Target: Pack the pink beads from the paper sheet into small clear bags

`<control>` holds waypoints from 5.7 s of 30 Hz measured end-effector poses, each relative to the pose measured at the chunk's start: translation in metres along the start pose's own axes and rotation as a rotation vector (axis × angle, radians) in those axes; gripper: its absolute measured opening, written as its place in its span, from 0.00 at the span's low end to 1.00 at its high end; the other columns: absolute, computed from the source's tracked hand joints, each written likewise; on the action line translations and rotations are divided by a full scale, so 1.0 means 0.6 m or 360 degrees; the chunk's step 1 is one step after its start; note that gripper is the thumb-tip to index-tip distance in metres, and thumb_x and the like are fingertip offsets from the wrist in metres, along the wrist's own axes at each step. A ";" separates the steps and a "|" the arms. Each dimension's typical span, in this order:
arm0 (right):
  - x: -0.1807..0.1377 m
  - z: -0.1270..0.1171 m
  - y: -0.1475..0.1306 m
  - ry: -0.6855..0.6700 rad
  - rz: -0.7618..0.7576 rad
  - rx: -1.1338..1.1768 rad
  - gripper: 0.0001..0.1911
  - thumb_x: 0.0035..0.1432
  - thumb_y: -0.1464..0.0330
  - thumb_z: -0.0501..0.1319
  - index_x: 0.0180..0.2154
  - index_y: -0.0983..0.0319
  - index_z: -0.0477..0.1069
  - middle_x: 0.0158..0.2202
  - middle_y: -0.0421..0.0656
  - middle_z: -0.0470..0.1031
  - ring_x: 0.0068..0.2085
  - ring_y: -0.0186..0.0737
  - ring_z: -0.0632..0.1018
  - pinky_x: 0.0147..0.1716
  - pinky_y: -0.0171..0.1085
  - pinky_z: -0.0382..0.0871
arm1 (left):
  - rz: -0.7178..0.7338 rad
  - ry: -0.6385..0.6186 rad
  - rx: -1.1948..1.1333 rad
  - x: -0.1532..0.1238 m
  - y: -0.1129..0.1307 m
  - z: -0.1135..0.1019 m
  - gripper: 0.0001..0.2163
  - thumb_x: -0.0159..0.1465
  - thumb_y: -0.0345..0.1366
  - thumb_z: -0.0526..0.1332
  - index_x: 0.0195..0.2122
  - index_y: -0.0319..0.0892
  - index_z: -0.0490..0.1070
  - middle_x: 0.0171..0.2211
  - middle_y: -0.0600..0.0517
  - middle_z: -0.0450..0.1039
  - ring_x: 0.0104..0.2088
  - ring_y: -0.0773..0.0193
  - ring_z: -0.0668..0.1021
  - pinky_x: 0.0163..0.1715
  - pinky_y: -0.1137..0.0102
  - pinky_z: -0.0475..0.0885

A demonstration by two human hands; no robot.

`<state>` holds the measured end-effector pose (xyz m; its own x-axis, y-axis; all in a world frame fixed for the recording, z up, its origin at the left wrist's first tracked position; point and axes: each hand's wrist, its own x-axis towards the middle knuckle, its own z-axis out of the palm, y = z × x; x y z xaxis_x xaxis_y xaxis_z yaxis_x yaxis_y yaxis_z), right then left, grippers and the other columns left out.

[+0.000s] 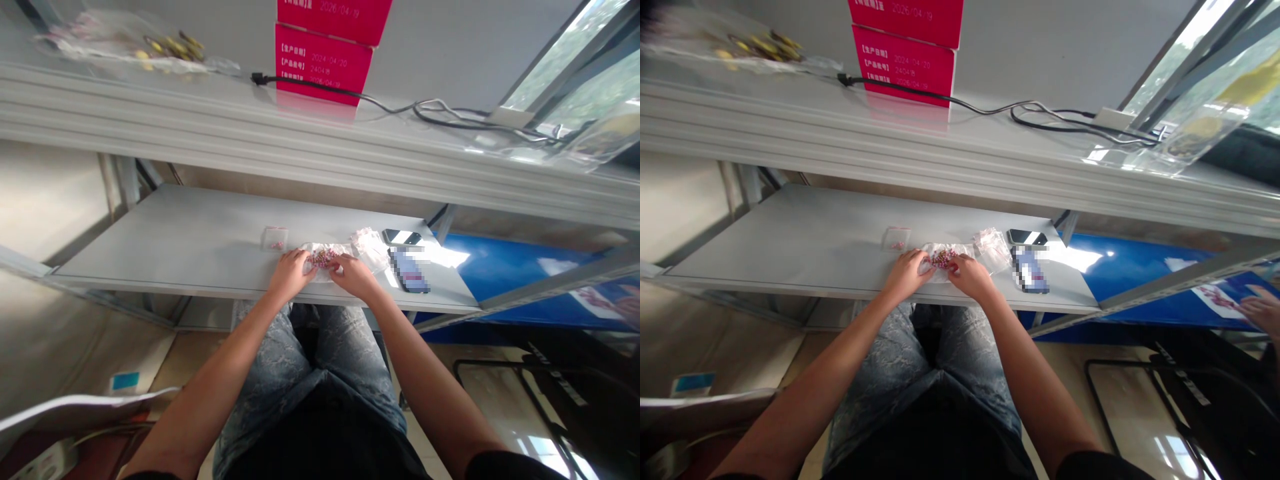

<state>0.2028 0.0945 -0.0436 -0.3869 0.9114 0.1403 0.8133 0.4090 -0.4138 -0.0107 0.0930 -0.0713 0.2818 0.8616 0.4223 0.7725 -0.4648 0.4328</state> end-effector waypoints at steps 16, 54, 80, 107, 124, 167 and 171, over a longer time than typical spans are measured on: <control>0.018 0.009 -0.034 0.0544 0.0377 0.1022 0.12 0.61 0.59 0.61 0.38 0.62 0.74 0.32 0.43 0.78 0.27 0.35 0.74 0.26 0.33 0.66 | 0.0006 0.0023 -0.0069 -0.001 -0.003 0.006 0.07 0.65 0.35 0.65 0.43 0.43 0.72 0.42 0.46 0.77 0.45 0.53 0.78 0.50 0.61 0.72; -0.225 0.056 -0.029 -0.0432 0.0058 0.1876 0.16 0.65 0.55 0.63 0.41 0.59 0.80 0.40 0.44 0.81 0.41 0.42 0.80 0.45 0.41 0.74 | -0.0675 -0.0586 -0.1912 -0.169 0.152 0.007 0.16 0.71 0.45 0.58 0.55 0.47 0.78 0.57 0.48 0.77 0.56 0.53 0.79 0.58 0.58 0.73; -0.216 0.071 0.007 -0.0137 0.0358 0.1571 0.20 0.65 0.52 0.60 0.29 0.61 0.71 0.23 0.37 0.69 0.24 0.34 0.71 0.24 0.33 0.64 | -0.0765 -0.0124 -0.1572 -0.162 0.115 0.045 0.14 0.67 0.49 0.63 0.38 0.42 0.73 0.28 0.53 0.76 0.27 0.64 0.78 0.23 0.74 0.72; -0.223 0.069 -0.003 -0.0400 0.0119 0.1630 0.18 0.67 0.55 0.61 0.35 0.62 0.78 0.28 0.40 0.75 0.28 0.35 0.73 0.29 0.33 0.66 | -0.0784 -0.0723 -0.1976 -0.166 0.129 0.032 0.16 0.63 0.47 0.68 0.46 0.43 0.74 0.40 0.49 0.78 0.37 0.60 0.81 0.37 0.67 0.78; -0.212 0.035 -0.009 -0.0536 0.0031 0.1449 0.16 0.62 0.53 0.65 0.38 0.59 0.80 0.35 0.43 0.80 0.37 0.42 0.78 0.38 0.38 0.74 | -0.0668 -0.0724 -0.2201 -0.158 0.140 -0.019 0.14 0.63 0.47 0.69 0.42 0.43 0.76 0.49 0.44 0.76 0.50 0.56 0.78 0.50 0.63 0.74; -0.094 -0.020 -0.058 0.0271 0.0117 0.0787 0.10 0.66 0.62 0.59 0.39 0.59 0.78 0.30 0.43 0.79 0.28 0.39 0.76 0.31 0.36 0.69 | -0.0262 0.0193 -0.0718 -0.027 0.031 -0.027 0.05 0.65 0.39 0.62 0.38 0.45 0.71 0.35 0.50 0.77 0.37 0.57 0.79 0.38 0.69 0.71; -0.165 -0.006 -0.029 0.0054 0.0095 0.0941 0.10 0.67 0.61 0.60 0.39 0.58 0.78 0.29 0.42 0.78 0.29 0.40 0.76 0.29 0.37 0.67 | -0.0313 0.0034 -0.1047 -0.058 0.085 -0.049 0.08 0.67 0.43 0.62 0.41 0.46 0.72 0.37 0.50 0.77 0.38 0.58 0.79 0.37 0.70 0.72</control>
<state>0.2285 -0.0029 -0.0467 -0.3258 0.9370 0.1259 0.4494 0.2706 -0.8514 0.0021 0.0331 -0.0406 0.1551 0.9416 0.2989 0.2999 -0.3332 0.8939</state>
